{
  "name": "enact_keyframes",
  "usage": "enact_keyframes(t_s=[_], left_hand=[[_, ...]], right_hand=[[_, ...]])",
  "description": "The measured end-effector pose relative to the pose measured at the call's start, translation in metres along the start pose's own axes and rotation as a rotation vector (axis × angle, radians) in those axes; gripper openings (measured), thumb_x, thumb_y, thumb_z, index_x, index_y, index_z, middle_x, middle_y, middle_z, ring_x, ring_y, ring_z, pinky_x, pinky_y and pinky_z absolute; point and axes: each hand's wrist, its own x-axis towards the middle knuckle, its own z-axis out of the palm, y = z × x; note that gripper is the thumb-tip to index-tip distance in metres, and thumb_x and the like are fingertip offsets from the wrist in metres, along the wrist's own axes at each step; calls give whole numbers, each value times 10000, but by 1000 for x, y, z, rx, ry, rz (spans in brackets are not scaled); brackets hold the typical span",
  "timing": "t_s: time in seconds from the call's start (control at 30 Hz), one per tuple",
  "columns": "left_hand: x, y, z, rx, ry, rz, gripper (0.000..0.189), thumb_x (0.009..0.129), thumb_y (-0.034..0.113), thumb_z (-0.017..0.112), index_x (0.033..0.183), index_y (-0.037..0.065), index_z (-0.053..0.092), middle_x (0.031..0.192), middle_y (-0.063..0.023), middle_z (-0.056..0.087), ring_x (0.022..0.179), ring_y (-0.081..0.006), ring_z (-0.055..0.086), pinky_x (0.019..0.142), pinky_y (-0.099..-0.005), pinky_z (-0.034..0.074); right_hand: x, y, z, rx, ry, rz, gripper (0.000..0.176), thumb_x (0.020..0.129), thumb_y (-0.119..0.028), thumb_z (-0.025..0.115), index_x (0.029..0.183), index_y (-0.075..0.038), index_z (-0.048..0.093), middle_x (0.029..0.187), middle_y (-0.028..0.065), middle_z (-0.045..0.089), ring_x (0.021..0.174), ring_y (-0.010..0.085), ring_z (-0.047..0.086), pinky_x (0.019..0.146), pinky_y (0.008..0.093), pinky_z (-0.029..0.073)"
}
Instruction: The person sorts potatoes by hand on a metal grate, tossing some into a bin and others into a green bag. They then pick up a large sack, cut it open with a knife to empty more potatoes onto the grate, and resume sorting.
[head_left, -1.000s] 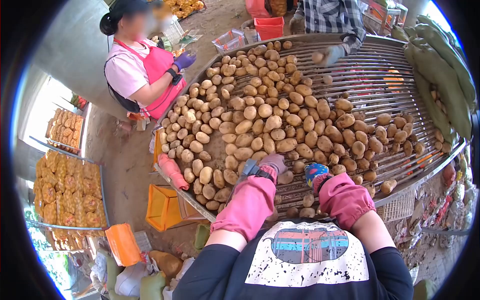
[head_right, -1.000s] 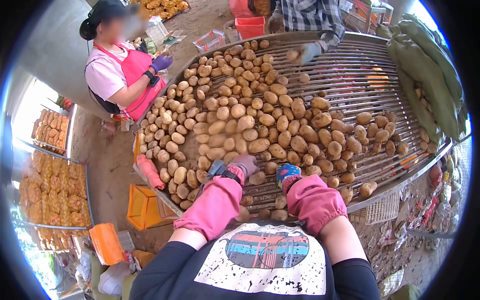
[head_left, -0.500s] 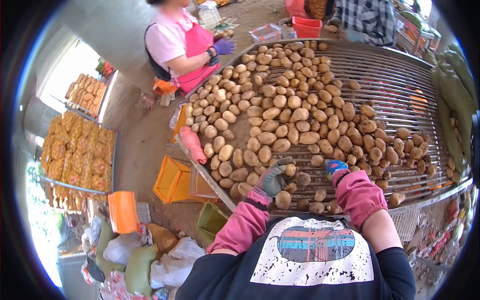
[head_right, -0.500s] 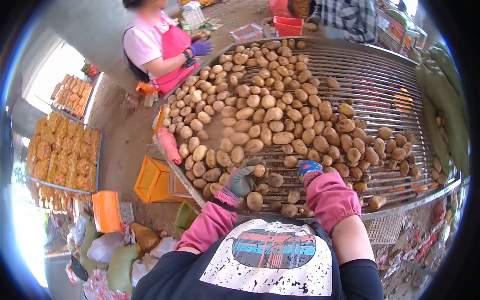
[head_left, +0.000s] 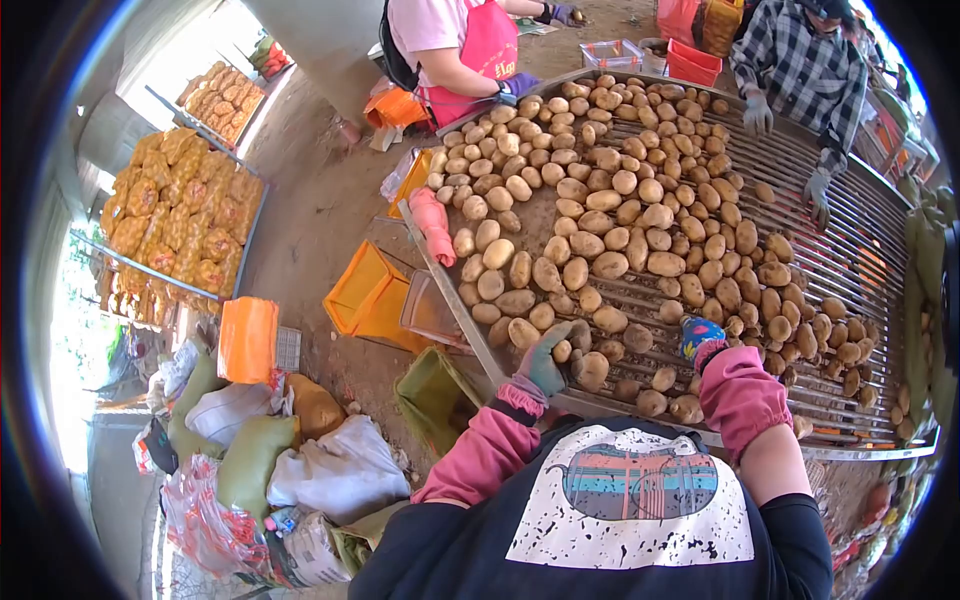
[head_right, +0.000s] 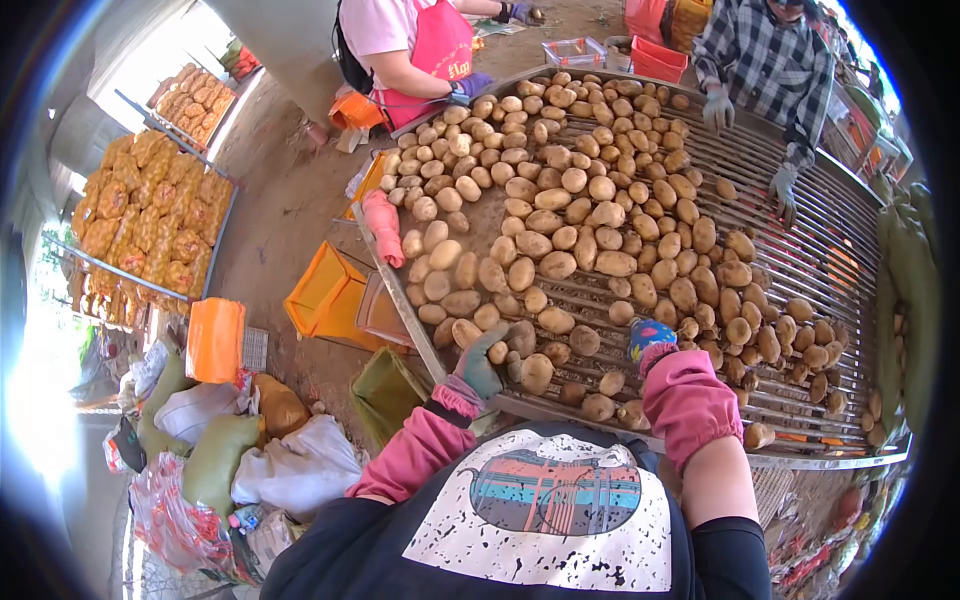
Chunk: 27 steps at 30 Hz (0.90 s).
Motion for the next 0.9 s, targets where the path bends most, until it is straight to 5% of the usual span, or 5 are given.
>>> enact_keyframes(t_s=[0.23,0.47,0.7,0.77,0.9], left_hand=[[-24,-16,-15,153,-67,-117,394,931,80,550,1324,69,523,1247,-84,611,1123,-225,610,819,-327,575],[-48,-23,-5,-42,-410,-65,517,946,153,473,1449,84,375,1431,-130,457,1288,-329,486,1024,-485,447],[-59,16,-89,-474,-230,110,313,918,168,594,1182,1,577,1103,-140,591,974,-237,616,766,-306,586],[-74,41,-104,-438,-99,409,291,918,174,599,1136,-17,572,1071,-144,596,935,-239,624,718,-247,585],[-85,112,-149,-367,125,648,439,912,366,602,1177,19,553,1122,-154,567,975,-294,601,800,-409,571]], right_hand=[[-24,-24,-34,94,-38,-93,338,770,-242,701,1038,-45,641,982,173,678,911,343,664,754,420,538],[-90,-158,-114,900,-325,-576,348,841,-215,658,1112,3,655,993,166,704,898,244,679,798,363,533],[-81,-153,-113,782,-162,-616,362,886,-261,654,1154,-18,636,1007,176,683,954,283,664,827,366,527],[-75,-132,-98,808,-11,-676,354,868,-248,662,1141,-24,635,952,191,682,913,327,667,794,387,527],[-68,-97,-93,679,-60,-510,343,859,-215,660,1141,-23,633,983,189,684,936,334,665,803,399,524]])
